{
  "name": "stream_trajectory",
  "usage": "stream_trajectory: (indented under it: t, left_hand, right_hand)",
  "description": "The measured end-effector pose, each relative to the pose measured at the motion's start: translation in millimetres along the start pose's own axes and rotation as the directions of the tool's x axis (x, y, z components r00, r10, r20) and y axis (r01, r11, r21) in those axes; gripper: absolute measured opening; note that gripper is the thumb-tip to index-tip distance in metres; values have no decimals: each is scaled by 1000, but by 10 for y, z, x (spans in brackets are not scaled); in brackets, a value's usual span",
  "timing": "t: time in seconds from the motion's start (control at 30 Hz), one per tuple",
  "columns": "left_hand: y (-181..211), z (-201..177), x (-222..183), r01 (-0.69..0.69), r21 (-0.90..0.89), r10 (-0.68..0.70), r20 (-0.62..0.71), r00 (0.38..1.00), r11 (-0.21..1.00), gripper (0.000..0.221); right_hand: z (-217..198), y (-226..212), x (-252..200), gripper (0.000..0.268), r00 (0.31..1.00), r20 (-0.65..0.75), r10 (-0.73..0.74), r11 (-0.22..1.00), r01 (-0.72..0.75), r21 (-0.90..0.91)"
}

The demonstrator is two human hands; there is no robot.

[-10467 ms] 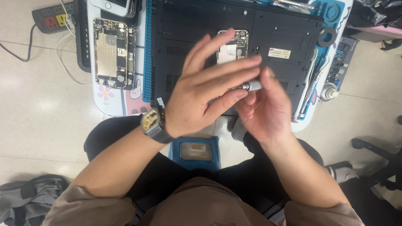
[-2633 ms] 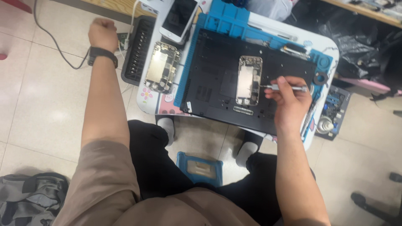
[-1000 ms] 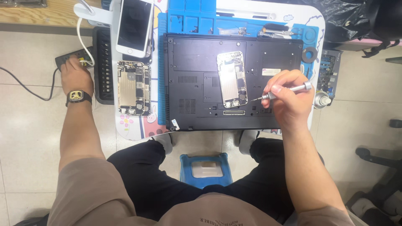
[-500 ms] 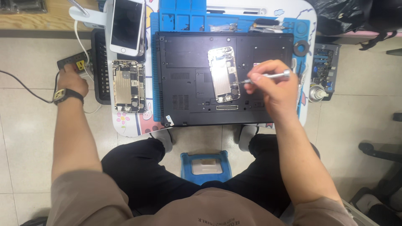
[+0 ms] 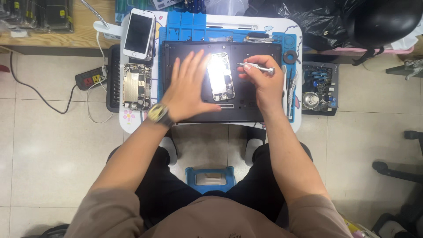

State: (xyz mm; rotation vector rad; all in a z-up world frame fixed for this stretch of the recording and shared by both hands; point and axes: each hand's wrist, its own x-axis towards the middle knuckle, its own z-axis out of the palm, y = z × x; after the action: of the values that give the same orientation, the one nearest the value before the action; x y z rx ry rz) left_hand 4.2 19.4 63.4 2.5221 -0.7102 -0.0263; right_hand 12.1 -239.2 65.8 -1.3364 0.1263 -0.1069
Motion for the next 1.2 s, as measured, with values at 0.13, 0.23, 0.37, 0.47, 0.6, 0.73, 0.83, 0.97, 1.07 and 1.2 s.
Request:
stream_trajectory:
  t: [0.13, 0.23, 0.37, 0.47, 0.6, 0.73, 0.83, 0.97, 1.07, 1.2]
  left_hand:
    - [-20, 174, 260, 114, 62, -122, 140, 983, 991, 169]
    - [-88, 296, 332, 120, 77, -130, 141, 981, 990, 171]
    - [-236, 371, 426, 85, 62, -89, 54, 995, 994, 163]
    - [-235, 234, 436, 75, 53, -76, 21, 997, 996, 158]
    - [-285, 86, 492, 129, 25, -130, 46, 991, 991, 154]
    - [-306, 24, 482, 146, 8, -146, 97, 985, 989, 152]
    - [-355, 32, 449, 153, 6, -153, 101, 983, 988, 166]
    - [-382, 40, 380, 148, 9, -148, 105, 983, 989, 158]
    - [-378, 24, 370, 141, -1, -141, 105, 985, 990, 154]
    - [-497, -140, 252, 129, -49, -131, -58, 990, 990, 121]
  right_hand:
    - [-27, 0, 26, 32, 1000, -24, -15, 999, 15, 29]
    - [-52, 27, -3, 30, 1000, -14, -6, 1000, 6, -31]
    - [-72, 22, -14, 35, 997, 57, -42, 996, 46, -82]
    - [10, -23, -86, 35, 999, 50, -21, 995, 26, -92]
    - [100, 11, -75, 35, 1000, 13, -7, 995, 8, -96]
    - [162, 44, -81, 33, 1000, 11, 21, 994, -20, -108]
    - [239, 37, -92, 31, 1000, 11, 15, 990, -14, -139]
    - [327, 65, -136, 28, 995, 74, -73, 876, 100, -471]
    - [331, 123, -116, 27, 986, 122, -111, 794, 161, -587]
    - [328, 181, -114, 29, 985, 119, -126, 787, 172, -592]
